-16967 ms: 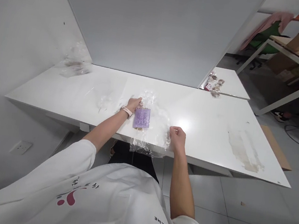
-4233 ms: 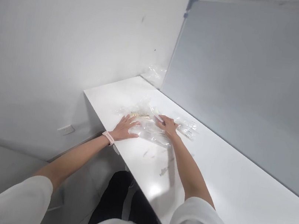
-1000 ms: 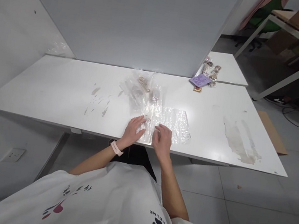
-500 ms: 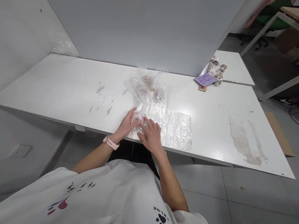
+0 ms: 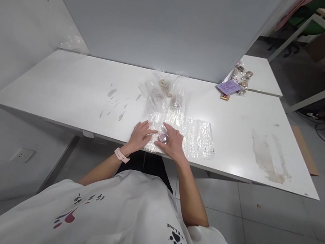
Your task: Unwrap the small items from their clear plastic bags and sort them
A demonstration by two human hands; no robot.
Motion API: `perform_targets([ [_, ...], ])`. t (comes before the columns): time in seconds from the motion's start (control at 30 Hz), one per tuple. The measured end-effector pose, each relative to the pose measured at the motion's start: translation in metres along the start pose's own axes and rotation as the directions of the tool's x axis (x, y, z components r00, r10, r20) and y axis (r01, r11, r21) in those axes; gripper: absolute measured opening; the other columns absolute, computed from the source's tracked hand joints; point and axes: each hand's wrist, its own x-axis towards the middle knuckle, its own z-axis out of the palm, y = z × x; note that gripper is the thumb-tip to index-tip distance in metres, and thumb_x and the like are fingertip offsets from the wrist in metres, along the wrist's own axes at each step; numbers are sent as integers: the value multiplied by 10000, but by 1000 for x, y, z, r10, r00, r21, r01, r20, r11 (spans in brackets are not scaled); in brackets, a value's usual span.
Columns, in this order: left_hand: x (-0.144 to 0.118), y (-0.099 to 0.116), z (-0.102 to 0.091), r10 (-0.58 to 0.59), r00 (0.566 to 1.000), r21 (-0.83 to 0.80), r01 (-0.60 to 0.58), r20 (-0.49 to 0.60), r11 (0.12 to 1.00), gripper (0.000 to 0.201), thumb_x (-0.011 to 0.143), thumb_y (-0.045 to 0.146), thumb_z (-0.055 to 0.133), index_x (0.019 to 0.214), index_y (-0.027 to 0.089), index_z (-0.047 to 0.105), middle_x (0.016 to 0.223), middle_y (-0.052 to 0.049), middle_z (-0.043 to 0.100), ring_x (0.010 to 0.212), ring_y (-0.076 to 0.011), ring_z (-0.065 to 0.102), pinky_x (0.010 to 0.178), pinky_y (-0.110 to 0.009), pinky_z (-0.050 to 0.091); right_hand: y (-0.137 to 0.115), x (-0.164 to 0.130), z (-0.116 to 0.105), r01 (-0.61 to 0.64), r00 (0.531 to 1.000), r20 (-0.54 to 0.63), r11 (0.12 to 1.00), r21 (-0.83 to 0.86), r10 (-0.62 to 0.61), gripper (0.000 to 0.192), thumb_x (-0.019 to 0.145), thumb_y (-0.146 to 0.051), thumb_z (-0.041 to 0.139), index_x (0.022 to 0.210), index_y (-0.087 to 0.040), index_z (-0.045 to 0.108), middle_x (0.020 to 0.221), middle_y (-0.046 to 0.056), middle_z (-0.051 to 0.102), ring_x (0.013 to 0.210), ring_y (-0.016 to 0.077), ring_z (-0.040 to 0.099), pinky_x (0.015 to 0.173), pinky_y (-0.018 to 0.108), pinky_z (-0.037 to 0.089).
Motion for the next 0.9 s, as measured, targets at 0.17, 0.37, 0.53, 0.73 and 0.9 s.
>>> perform_targets([
  [0.17, 1, 2, -3, -70, 993, -152, 55, -96, 987, 405, 891, 149, 602, 1285, 232, 649, 1250, -56, 687, 1245, -237, 553, 1172, -468, 326, -7, 4, 8, -34, 999, -28, 970, 242, 42, 505, 836, -488, 692, 1288, -268, 645, 1112, 72, 678, 924, 235, 634, 842, 407, 504],
  [0.37, 10, 2, -3, -192, 967, -285, 139, -166, 948, 333, 911, 149, 532, 1207, 203, 674, 708, 5, 624, 723, -170, 589, 839, -342, 488, 18, 1, -26, -201, 937, -44, 635, 746, 348, 501, 822, -534, 707, 1243, -270, 646, 1040, 44, 690, 797, 164, 679, 736, 354, 610],
  [0.53, 11, 3, -2, -185, 961, -249, 132, -206, 959, 324, 961, 217, 466, 1214, 193, 668, 608, 22, 544, 669, -179, 570, 801, -340, 466, 60, 9, -80, -108, 846, -204, 533, 839, 493, 695, 779, -421, 781, 1398, -299, 492, 1029, 22, 713, 857, 166, 733, 828, 339, 635],
  [0.73, 8, -1, -1, -138, 966, -185, 97, -219, 978, 347, 1003, 292, 399, 1198, 182, 664, 644, 11, 584, 680, -194, 587, 900, -404, 446, 115, 55, -126, -232, 716, -171, 462, 856, 677, 539, 775, -181, 725, 1276, -205, 529, 776, 9, 724, 615, 126, 674, 589, 244, 620],
  [0.9, 9, -7, 4, -118, 959, -153, 80, -257, 985, 332, 1006, 306, 404, 1158, 206, 681, 711, -1, 639, 729, -202, 613, 908, -413, 444, 129, 145, -191, -124, 693, -315, 537, 834, 649, 589, 945, -182, 516, 1493, -182, 301, 969, 49, 712, 771, 94, 702, 728, 223, 592],
])
